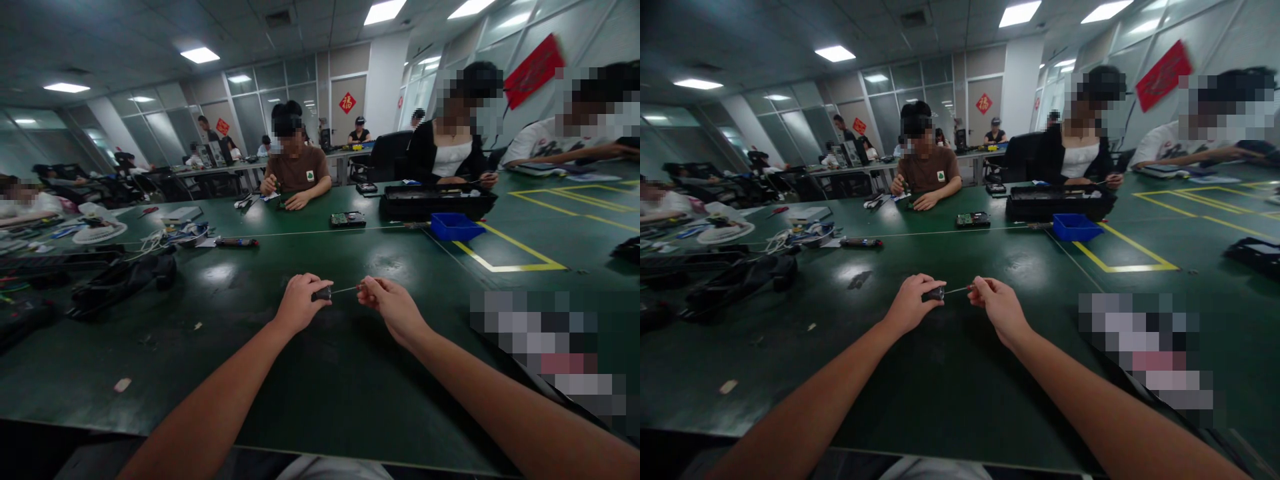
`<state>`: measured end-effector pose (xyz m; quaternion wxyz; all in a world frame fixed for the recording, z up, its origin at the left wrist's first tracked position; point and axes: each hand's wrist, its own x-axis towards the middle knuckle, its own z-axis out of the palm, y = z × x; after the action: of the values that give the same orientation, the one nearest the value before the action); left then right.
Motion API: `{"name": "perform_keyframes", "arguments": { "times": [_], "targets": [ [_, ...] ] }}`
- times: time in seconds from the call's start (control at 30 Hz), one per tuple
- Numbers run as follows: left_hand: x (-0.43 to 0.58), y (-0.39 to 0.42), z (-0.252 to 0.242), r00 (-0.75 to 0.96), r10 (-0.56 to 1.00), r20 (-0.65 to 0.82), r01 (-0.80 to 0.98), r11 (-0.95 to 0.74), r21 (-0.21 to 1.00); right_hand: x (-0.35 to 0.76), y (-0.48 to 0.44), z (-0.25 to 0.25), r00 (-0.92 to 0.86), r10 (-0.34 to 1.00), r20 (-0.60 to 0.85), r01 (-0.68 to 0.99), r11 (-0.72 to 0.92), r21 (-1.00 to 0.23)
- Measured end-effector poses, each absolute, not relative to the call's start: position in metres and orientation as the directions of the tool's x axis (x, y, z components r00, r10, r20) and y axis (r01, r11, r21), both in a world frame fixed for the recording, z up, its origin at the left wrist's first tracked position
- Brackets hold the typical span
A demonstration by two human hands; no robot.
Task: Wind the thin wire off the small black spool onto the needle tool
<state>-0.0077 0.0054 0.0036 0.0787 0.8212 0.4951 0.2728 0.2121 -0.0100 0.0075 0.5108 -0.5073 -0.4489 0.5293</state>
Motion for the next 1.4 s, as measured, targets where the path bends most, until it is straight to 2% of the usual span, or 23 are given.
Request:
{"name": "perform_keyframes", "arguments": {
  "times": [0.3, 0.43, 0.53, 0.7, 0.83, 1.17, 1.4],
  "targets": [
    [-0.006, 0.003, 0.006, 0.379, 0.847, 0.372, 0.756, -0.516, 0.403, 0.21, -0.009, 0.004, 0.009, 0.998, -0.055, -0.127, -0.053, -0.99],
    [-0.005, 0.003, 0.006, 0.374, 0.848, 0.377, 0.763, -0.512, 0.396, 0.21, -0.01, 0.005, 0.045, 0.999, -0.017, -0.072, -0.014, -0.997],
    [-0.005, 0.004, 0.006, 0.354, 0.859, 0.371, 0.765, -0.494, 0.414, 0.212, -0.01, 0.004, 0.083, 0.995, 0.048, 0.019, 0.046, -0.999],
    [-0.005, 0.005, 0.006, 0.325, 0.888, 0.327, 0.754, -0.451, 0.477, 0.215, -0.013, 0.008, 0.159, 0.959, 0.235, 0.161, 0.21, -0.964],
    [-0.005, 0.005, 0.005, 0.333, 0.881, 0.335, 0.735, -0.465, 0.493, 0.215, -0.019, 0.016, 0.129, 0.939, 0.319, 0.22, 0.287, -0.932],
    [-0.007, 0.007, 0.001, 0.327, 0.885, 0.333, 0.714, -0.462, 0.526, 0.216, -0.021, 0.019, 0.075, 0.938, 0.338, 0.409, 0.28, -0.869],
    [-0.009, 0.008, 0.002, 0.27, 0.894, 0.357, 0.614, -0.445, 0.651, 0.216, -0.021, 0.018, 0.096, 0.936, 0.337, 0.424, 0.268, -0.865]
  ]
}}
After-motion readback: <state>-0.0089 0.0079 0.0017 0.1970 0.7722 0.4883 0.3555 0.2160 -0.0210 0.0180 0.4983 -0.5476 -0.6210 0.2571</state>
